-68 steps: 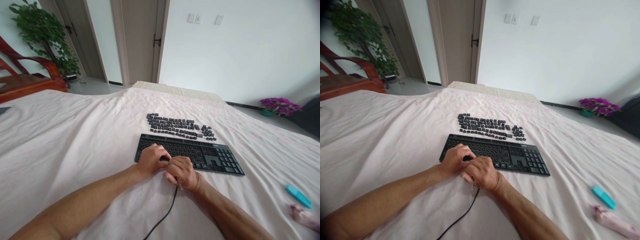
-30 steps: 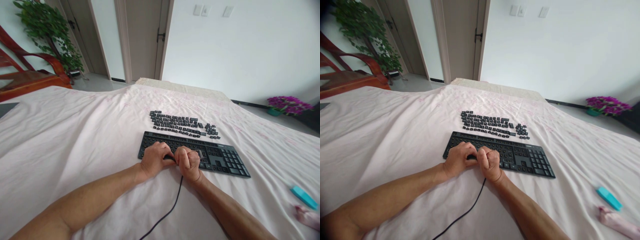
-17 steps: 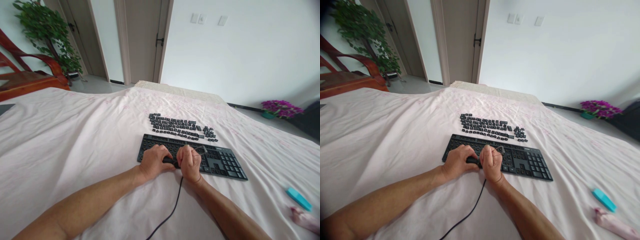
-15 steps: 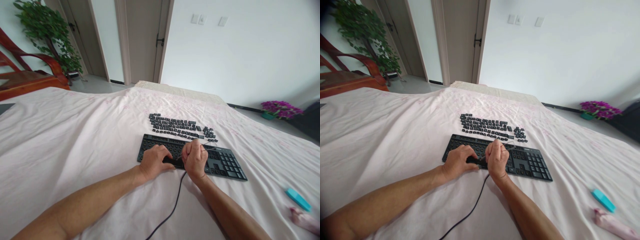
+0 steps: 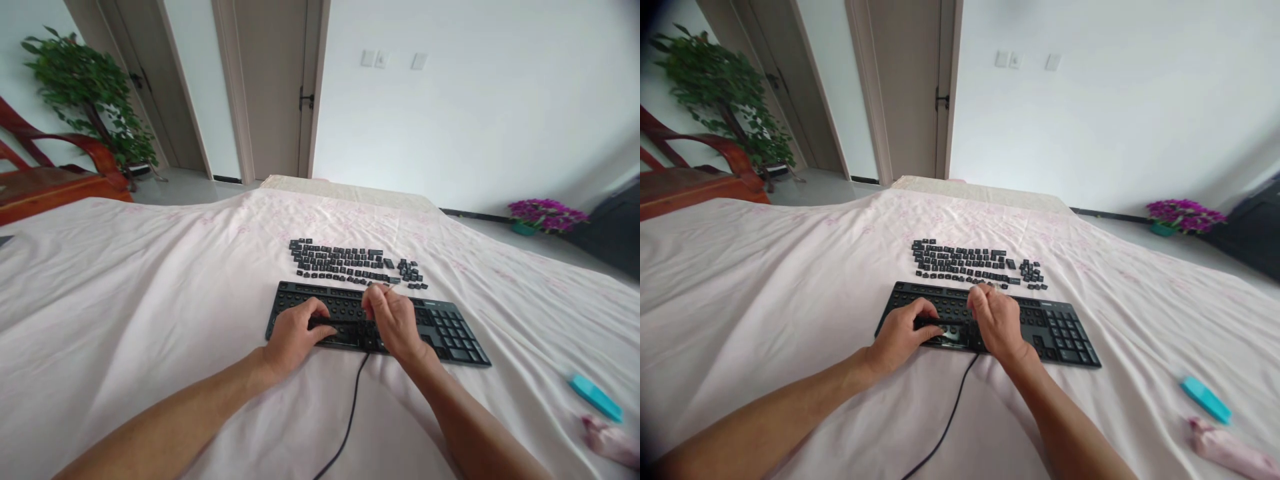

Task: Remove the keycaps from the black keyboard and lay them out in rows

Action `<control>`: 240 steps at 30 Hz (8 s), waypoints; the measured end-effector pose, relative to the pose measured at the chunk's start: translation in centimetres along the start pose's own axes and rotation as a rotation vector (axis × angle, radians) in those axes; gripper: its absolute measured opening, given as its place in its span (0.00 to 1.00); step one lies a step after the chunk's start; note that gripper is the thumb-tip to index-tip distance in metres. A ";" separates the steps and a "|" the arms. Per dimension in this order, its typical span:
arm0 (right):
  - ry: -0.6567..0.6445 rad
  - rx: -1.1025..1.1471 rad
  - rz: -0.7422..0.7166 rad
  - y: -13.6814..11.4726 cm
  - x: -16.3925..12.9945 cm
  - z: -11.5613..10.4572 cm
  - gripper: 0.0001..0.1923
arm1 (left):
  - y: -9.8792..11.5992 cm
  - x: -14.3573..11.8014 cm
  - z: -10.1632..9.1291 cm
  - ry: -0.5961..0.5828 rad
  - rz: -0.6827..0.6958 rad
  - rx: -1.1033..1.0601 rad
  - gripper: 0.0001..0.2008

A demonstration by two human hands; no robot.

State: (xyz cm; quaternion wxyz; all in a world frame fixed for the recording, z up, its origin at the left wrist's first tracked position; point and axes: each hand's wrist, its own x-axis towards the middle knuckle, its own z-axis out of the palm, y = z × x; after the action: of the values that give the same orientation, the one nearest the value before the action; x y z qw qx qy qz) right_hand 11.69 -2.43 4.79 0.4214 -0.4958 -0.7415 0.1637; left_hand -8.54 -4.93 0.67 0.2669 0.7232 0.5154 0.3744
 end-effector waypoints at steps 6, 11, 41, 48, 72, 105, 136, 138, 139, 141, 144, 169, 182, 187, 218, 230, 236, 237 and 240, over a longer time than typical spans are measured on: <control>-0.302 -0.432 -0.207 -2.0 1.2 -1.4 0.21 | 0.7 0.7 -0.5 0.105 0.010 0.086 0.11; -0.443 -0.325 -0.102 -1.8 1.7 -0.6 0.17 | 1.2 1.4 -1.2 0.073 0.011 0.019 0.12; -0.327 -0.577 -0.007 5.5 -0.6 -1.0 0.11 | -6.9 27.0 -2.9 -0.136 -0.107 0.355 0.09; -0.352 -0.554 0.004 5.4 -0.4 -1.0 0.13 | -8.4 28.4 -1.2 -0.238 -0.136 0.397 0.08; -0.342 -0.532 -0.004 5.7 -0.3 -0.8 0.10 | -11.2 29.8 0.5 -0.414 -0.179 0.376 0.18; -0.316 -1.018 0.710 9.4 0.7 -13.3 0.23 | -6.1 2.1 -4.4 0.117 -0.170 -0.113 0.26; -0.114 0.140 0.256 1.6 0.9 -6.3 0.25 | 0.1 4.5 -2.8 -0.012 0.138 0.179 0.11; -0.168 0.374 0.326 0.7 0.5 -3.9 0.23 | 0.7 5.3 -1.5 -0.081 0.172 0.174 0.11; -0.192 0.445 0.361 0.4 0.2 -2.9 0.22 | 0.7 5.5 -0.9 -0.117 0.170 0.149 0.11; -0.230 0.540 0.407 0.2 -0.4 -1.6 0.21 | 0.4 5.6 0.0 -0.135 0.137 0.086 0.10; -0.258 0.630 0.411 0.3 -1.2 -1.0 0.21 | -0.1 4.9 0.7 -0.120 0.095 0.034 0.10; -0.372 -0.335 -0.228 -1.4 -2.2 1.7 0.16 | -0.7 3.3 0.9 -0.242 0.200 0.166 0.10; -0.167 -0.119 -0.317 0.9 -3.0 2.0 0.18 | 0.8 2.1 1.7 -0.186 0.273 0.250 0.09; -0.108 0.004 -0.343 2.0 -3.3 2.4 0.20 | 1.2 1.3 3.1 -0.109 0.208 0.292 0.10; -0.026 0.275 -0.399 1.8 -1.4 3.0 0.22 | 1.0 1.3 2.7 -0.149 0.143 0.281 0.10; 0.065 0.436 -0.253 2.2 -1.5 3.2 0.25 | 1.5 1.5 2.7 -0.176 0.083 0.210 0.15; 0.074 0.475 -0.281 1.8 -1.5 3.3 0.24 | 1.6 1.7 2.8 -0.158 0.012 0.196 0.14; 0.082 0.476 -0.288 1.8 -1.5 3.2 0.24 | 1.6 1.7 2.7 -0.162 0.010 0.189 0.13; 0.086 0.440 -0.324 1.8 -1.4 2.8 0.23 | 1.7 1.8 2.6 -0.172 0.016 0.184 0.11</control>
State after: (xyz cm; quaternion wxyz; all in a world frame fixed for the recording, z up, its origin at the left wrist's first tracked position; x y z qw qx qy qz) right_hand 10.72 -2.32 1.32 0.5709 -0.2735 -0.7391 0.2301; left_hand -5.16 -3.80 0.94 0.2396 0.7782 0.5168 0.2645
